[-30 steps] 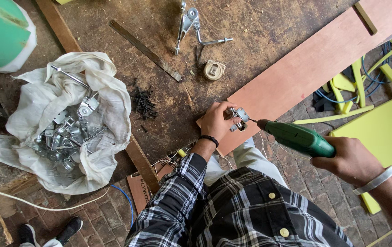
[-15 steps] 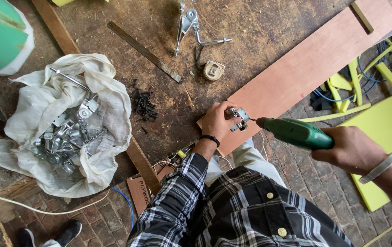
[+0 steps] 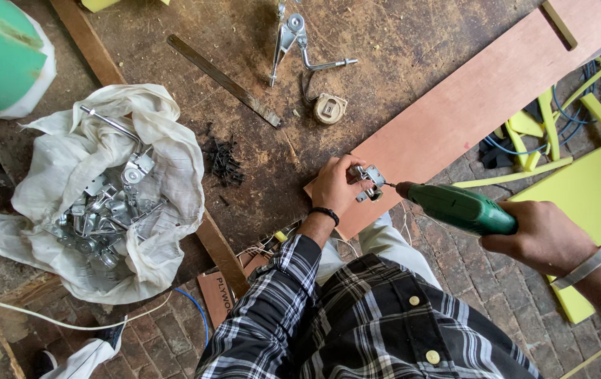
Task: The person untangles a power cord and plugs it into a wall socket. They then retrieve a metal hinge from a bag, position it on a wooden board, and use a cordless drill to fasten the hinge with screws. The person also uses a hammer to tap the hinge into place.
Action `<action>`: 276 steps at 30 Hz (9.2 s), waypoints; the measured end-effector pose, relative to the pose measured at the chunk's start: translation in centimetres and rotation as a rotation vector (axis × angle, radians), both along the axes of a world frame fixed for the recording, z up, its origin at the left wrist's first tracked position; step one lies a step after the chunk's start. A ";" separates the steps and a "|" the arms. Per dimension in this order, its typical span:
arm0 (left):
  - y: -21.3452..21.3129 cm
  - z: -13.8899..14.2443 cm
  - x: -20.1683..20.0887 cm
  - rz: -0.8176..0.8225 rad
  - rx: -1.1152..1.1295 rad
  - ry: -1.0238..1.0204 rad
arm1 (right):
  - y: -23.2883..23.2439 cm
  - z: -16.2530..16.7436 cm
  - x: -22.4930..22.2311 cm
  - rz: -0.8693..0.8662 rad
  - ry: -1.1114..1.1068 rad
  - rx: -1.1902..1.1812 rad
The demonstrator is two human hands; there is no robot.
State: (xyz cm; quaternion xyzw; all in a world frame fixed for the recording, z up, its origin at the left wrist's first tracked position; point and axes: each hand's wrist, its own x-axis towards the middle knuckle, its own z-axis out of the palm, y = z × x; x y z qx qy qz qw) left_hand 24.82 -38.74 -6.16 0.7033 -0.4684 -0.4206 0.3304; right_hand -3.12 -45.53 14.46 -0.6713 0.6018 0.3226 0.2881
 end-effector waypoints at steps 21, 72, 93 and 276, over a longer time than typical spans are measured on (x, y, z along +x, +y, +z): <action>0.0 -0.6 0.2 0.004 -0.048 -0.039 | -1.7 1.4 3.2 0.109 0.046 0.088; 4.7 -3.0 -7.5 1.026 0.437 0.161 | -7.4 1.7 8.6 0.710 0.180 0.067; 4.8 -0.3 -7.2 0.921 0.525 0.212 | -8.6 0.5 9.8 0.766 0.164 0.015; 8.0 -9.1 -5.8 0.811 0.560 0.834 | -1.9 0.7 10.9 0.588 0.236 0.196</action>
